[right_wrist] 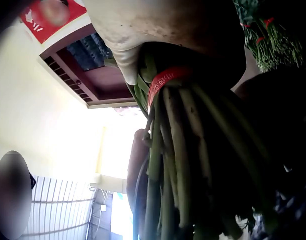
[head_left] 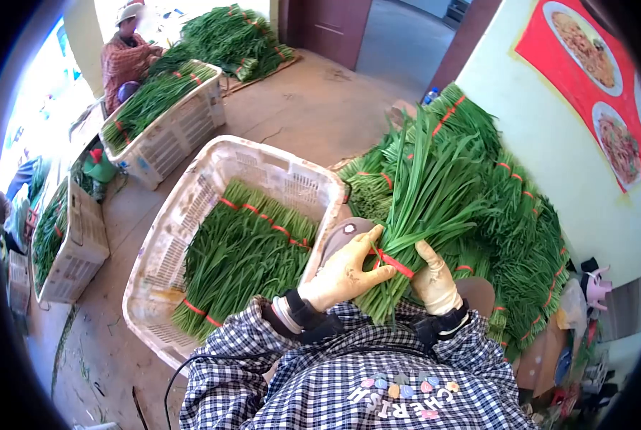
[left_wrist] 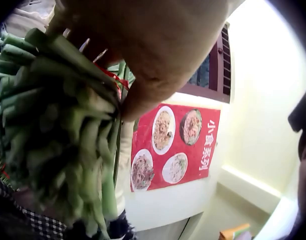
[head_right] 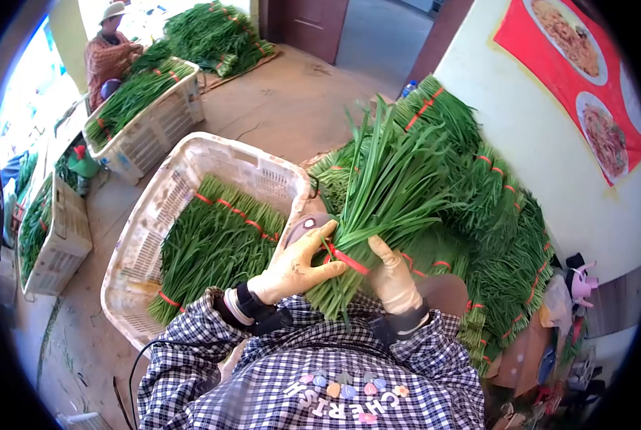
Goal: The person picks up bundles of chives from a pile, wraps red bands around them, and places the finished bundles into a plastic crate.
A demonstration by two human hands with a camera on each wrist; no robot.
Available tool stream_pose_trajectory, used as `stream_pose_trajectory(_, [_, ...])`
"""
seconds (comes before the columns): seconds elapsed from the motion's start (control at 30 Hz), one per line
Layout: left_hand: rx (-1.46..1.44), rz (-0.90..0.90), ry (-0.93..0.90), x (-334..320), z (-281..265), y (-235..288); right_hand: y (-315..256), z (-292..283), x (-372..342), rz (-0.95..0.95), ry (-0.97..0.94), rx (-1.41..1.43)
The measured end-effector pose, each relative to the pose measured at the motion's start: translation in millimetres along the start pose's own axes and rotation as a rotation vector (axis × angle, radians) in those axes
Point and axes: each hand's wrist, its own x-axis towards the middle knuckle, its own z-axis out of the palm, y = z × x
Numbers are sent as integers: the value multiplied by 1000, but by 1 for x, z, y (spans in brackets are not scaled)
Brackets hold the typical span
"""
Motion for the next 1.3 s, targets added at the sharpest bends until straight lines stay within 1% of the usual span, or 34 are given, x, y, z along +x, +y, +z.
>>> stream_pose_trajectory(0.07, [47,154,198,7,14,7,-6,-3,-4,-45,31,-8])
stream_pose_trajectory(0.1, [39,165,186,10,18,10,-12,-4,-9,-75,100,-82])
stream_pose_trajectory(0.13, [144,159,233,12,19,21,-17,-6,-14,-104,169,-155])
stream_pose_trajectory(0.17, [248,154,280,15,21,27,-16,-20,-15,-253,213,-467])
stream_pose_trajectory(0.2, [241,167,269,19,27,28,-17,-36,-18,-264,227,-470])
stream_pose_trajectory(0.27, [309,220,304,26,40,25,-25,-63,-26,-597,159,-1201])
stream_pose_trajectory(0.3, [145,232,305,30,49,20,-28,-72,-31,-603,173,-1204])
stream_pose_trajectory(0.33, [142,241,295,33,54,17,-32,-77,-36,-630,203,-1312])
stream_pose_trajectory(0.37, [137,318,307,36,57,14,-36,-83,-39,-655,235,-1420])
stream_pose_trajectory(0.4, [131,394,317,37,60,12,-41,-91,-41,-660,250,-1419])
stream_pose_trajectory(0.43, [222,475,263,34,64,10,-46,-101,-40,-686,239,-1428])
stream_pose_trajectory(0.47, [237,517,158,26,67,13,-56,-91,-38,-712,229,-1438])
stream_pose_trajectory(0.5, [271,570,-101,19,76,2,-64,-78,-41,-674,318,-1277])
stream_pose_trajectory(0.53, [304,616,-360,11,85,-9,-54,-137,-35,-718,178,-1106])
stream_pose_trajectory(0.6, [240,522,-683,-6,92,-10,-75,-147,-42,-600,227,-1165])
stream_pose_trajectory(0.63, [522,435,-801,-2,81,13,-82,-136,-45,-604,231,-1163])
stream_pose_trajectory(0.67, [527,408,-679,4,75,19,-89,-117,-49,-593,302,-1138])
stream_pose_trajectory(0.7, [364,403,-479,15,65,19,-92,-108,-50,-582,374,-1111])
stream_pose_trajectory(0.73, [202,393,-280,29,55,20,-94,-112,-51,-585,376,-1107])
stream_pose_trajectory(0.8, [-194,136,-150,53,38,32,-90,-120,-52,-500,290,-993])
stream_pose_trajectory(0.83, [-221,206,-92,65,43,26,-85,-110,-50,-561,257,-1013])
stream_pose_trajectory(0.87, [-236,269,-23,75,52,16,-78,-75,-42,-431,226,-202])
stream_pose_trajectory(0.93, [-608,-30,-330,79,62,10,-66,-69,-41,-266,238,-419])
stream_pose_trajectory(0.97, [-737,-145,-436,76,59,15,-67,-31,-44,-184,300,-367])
stream_pose_trajectory(1.0, [-881,-254,-529,70,54,17,-57,-38,-38,-222,337,-537])
stream_pose_trajectory(1.03, [-858,-245,-510,62,49,14,-61,-31,-37,-157,301,-643])
stream_pose_trajectory(1.07, [-835,-234,-504,54,42,9,-58,-34,-30,-265,188,-690])
stream_pose_trajectory(1.13, [-1048,-233,-445,36,23,-1,-68,-22,-27,-284,143,-965])
stream_pose_trajectory(1.17, [-1112,-300,-323,24,14,1,-60,-43,-24,-277,139,-935])
stream_pose_trajectory(1.2, [-1029,-320,-227,14,-13,6,-55,-49,-21,-275,144,-921])
stream_pose_trajectory(1.23, [-1015,-353,-151,6,-37,4,-54,-38,-20,-258,130,-925])
stream_pose_trajectory(1.3, [-966,-408,-17,-13,-85,-1,-55,-17,-23,-161,112,-1102])
